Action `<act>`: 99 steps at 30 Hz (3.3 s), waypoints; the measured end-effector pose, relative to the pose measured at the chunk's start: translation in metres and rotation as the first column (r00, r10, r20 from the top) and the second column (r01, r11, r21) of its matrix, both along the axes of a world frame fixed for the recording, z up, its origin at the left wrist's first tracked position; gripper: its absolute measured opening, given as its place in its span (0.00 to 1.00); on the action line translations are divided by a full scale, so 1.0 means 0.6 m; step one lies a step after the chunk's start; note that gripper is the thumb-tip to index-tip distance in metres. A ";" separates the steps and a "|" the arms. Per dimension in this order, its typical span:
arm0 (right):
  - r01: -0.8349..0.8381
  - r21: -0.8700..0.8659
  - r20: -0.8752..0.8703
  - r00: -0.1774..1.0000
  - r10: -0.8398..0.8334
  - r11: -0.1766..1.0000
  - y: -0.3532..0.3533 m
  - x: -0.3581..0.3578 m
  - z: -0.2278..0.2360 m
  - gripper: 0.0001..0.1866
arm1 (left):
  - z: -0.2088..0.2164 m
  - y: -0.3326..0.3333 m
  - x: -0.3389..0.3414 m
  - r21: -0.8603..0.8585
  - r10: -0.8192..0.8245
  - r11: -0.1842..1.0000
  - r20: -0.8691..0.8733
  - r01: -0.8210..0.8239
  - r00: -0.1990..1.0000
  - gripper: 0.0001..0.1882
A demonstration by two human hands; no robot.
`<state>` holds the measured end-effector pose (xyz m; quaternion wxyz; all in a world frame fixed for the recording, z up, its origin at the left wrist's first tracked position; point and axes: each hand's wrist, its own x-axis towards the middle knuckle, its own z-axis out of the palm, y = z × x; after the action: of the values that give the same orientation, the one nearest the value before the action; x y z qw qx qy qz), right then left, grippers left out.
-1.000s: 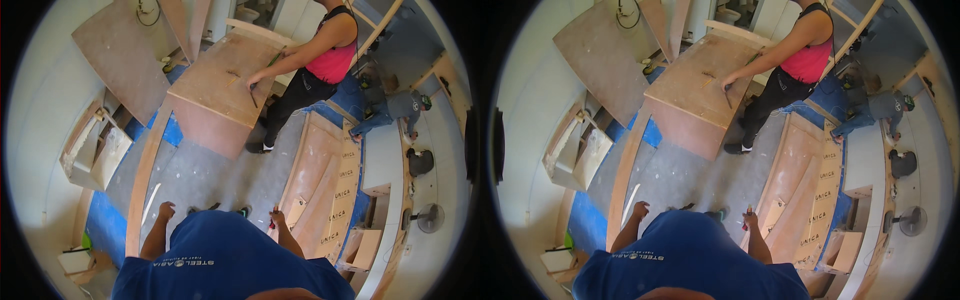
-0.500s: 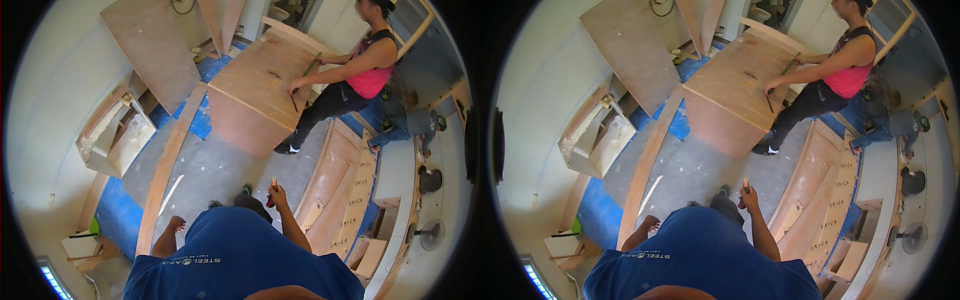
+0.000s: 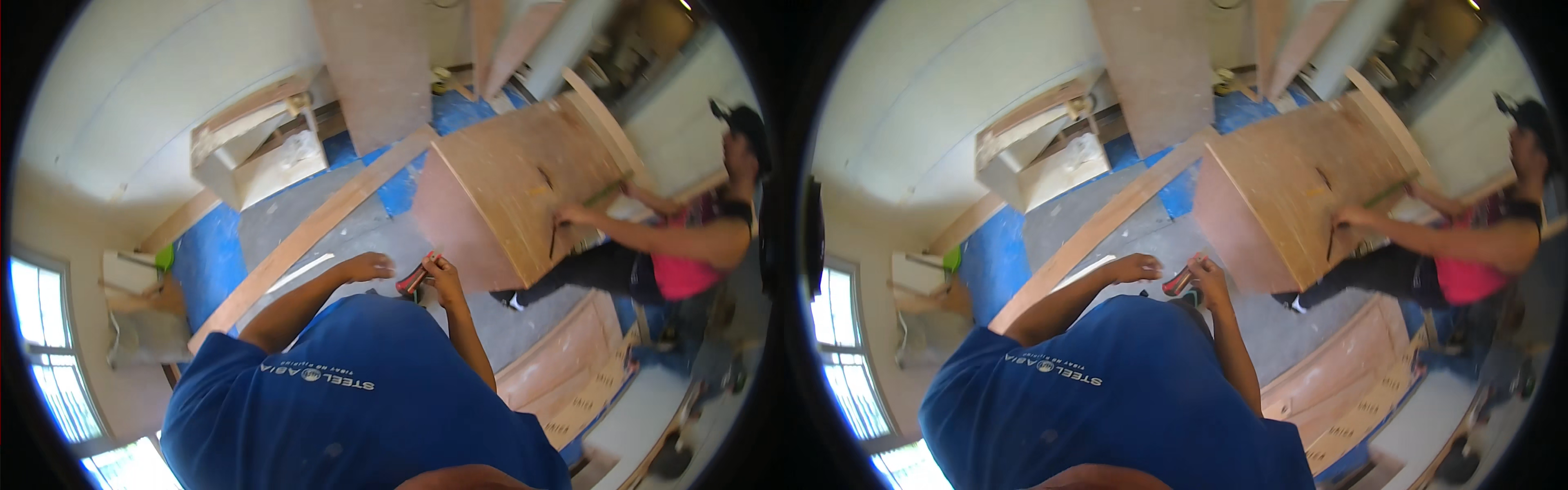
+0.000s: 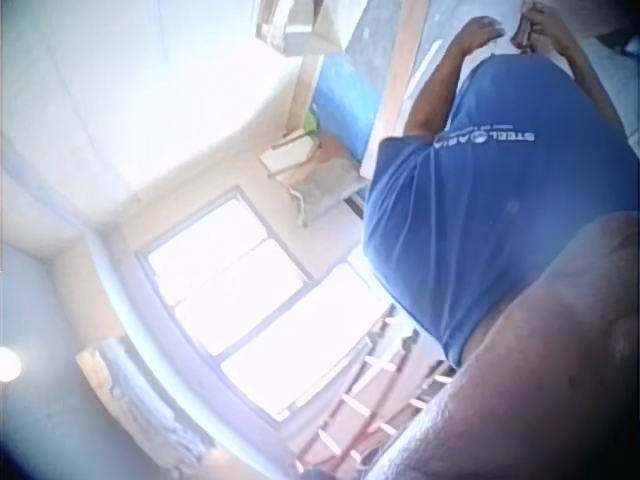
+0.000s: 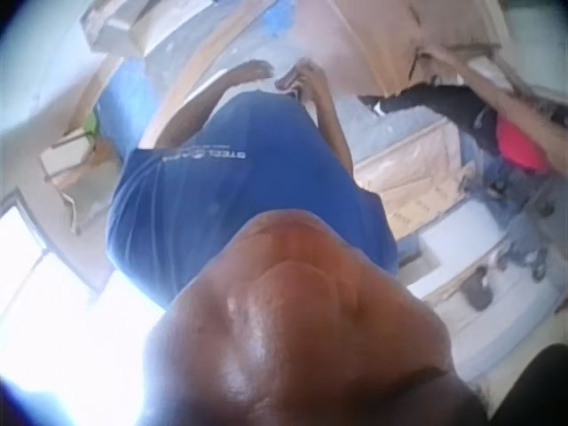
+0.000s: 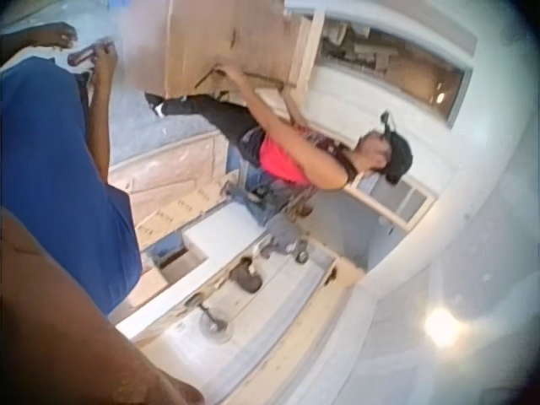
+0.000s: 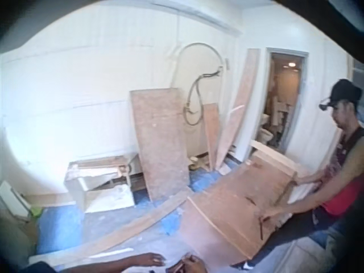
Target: The person aligns a wooden board against another piece of wood, uses a tape measure and pencil to mark the wood, and then holds it in place while another person drills screws into it to join the pieces together.
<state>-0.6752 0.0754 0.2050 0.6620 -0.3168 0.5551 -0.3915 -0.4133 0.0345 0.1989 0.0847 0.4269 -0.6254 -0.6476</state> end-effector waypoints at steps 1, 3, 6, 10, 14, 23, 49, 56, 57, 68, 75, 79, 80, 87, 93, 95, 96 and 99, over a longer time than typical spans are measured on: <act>-0.013 -0.017 0.027 1.000 0.013 1.000 -0.024 0.000 0.018 0.10 | 0.027 -0.011 -0.029 -0.036 0.000 0.999 -0.037 -0.002 0.999 0.26; -0.084 -0.036 0.051 0.995 0.086 0.996 -0.069 -0.016 0.019 0.11 | 0.085 -0.025 -0.084 0.016 0.056 0.998 -0.141 -0.054 0.988 0.31; -0.118 -0.034 0.123 0.985 0.121 0.992 -0.104 -0.031 0.028 0.12 | 0.093 -0.044 -0.128 -0.146 0.056 0.987 -0.075 -0.067 0.996 0.35; -0.134 -0.068 0.132 0.981 0.142 0.989 -0.137 -0.057 0.029 0.14 | 0.094 -0.075 -0.171 -0.407 0.066 0.913 0.186 0.015 0.980 0.33; -0.227 -0.104 0.081 0.969 0.236 0.968 -0.148 -0.095 0.022 0.17 | 0.084 -0.096 -0.149 -0.394 0.243 0.902 0.122 -0.178 0.962 0.22; 0.084 0.312 -0.117 0.992 -0.050 0.946 0.000 -0.325 -0.235 0.18 | -0.079 -0.113 0.187 -0.200 0.796 0.556 0.407 -0.807 0.447 0.20; -0.026 0.236 -0.446 0.885 0.132 0.971 -0.320 -0.039 -0.181 0.10 | -0.207 0.082 0.538 0.031 0.789 0.335 0.537 -0.942 0.298 0.11; -0.239 0.362 -0.413 0.825 0.385 0.901 -0.324 0.104 -0.248 0.11 | -0.221 0.185 0.613 -0.004 0.711 0.171 0.693 -0.985 0.121 0.18; -0.290 0.423 -0.400 0.790 0.464 0.859 -0.310 0.117 -0.267 0.11 | -0.218 0.179 0.620 -0.010 0.713 0.193 0.688 -0.981 0.133 0.18; -0.452 0.605 -0.302 0.631 0.715 0.655 -0.387 0.237 -0.288 0.11 | -0.238 -0.013 0.681 -0.201 0.820 0.211 0.569 -0.957 0.062 0.20; -0.366 0.439 -0.272 0.816 0.510 0.820 -0.669 0.307 -0.304 0.13 | -0.185 -0.127 0.760 -0.129 0.837 0.116 0.547 -0.985 0.027 0.22; -0.375 0.306 -0.263 0.850 0.456 0.875 -0.788 0.343 -0.290 0.15 | -0.164 -0.168 0.805 -0.129 0.872 -0.066 0.475 -0.989 -0.120 0.21; -0.369 0.304 -0.269 0.851 0.451 0.878 -0.807 0.345 -0.294 0.15 | -0.141 -0.190 0.810 -0.100 0.877 -0.116 0.457 -0.988 -0.149 0.20; -0.269 0.432 -0.252 0.880 0.402 0.861 -0.783 0.310 -0.369 0.17 | -0.150 -0.225 0.915 0.009 0.850 -0.289 0.464 -0.957 -0.252 0.09; -0.149 0.581 -0.341 0.848 0.405 0.800 -0.652 0.319 -0.373 0.22 | -0.194 -0.330 1.104 -0.184 0.800 -0.056 0.579 -0.981 -0.155 0.07; -0.079 0.651 -0.378 0.829 0.412 0.755 -0.614 0.332 -0.383 0.24 | -0.206 -0.387 1.194 -0.158 0.842 -0.128 0.504 -0.979 -0.191 0.10; -0.072 0.670 -0.387 0.815 0.432 0.738 -0.601 0.346 -0.378 0.25 | -0.216 -0.413 1.240 -0.123 0.862 -0.196 0.452 -0.973 -0.230 0.11; 0.049 0.667 -0.443 0.828 0.343 0.743 -0.593 0.444 -0.340 0.23 | -0.238 -0.524 1.362 -0.244 0.911 -0.183 0.321 -0.952 -0.258 0.18</act>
<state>-0.4091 -0.2804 0.0009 0.5760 -0.2071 0.7907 -0.0112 0.4038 -0.2797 0.0562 0.4020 0.8726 -0.0356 -0.2752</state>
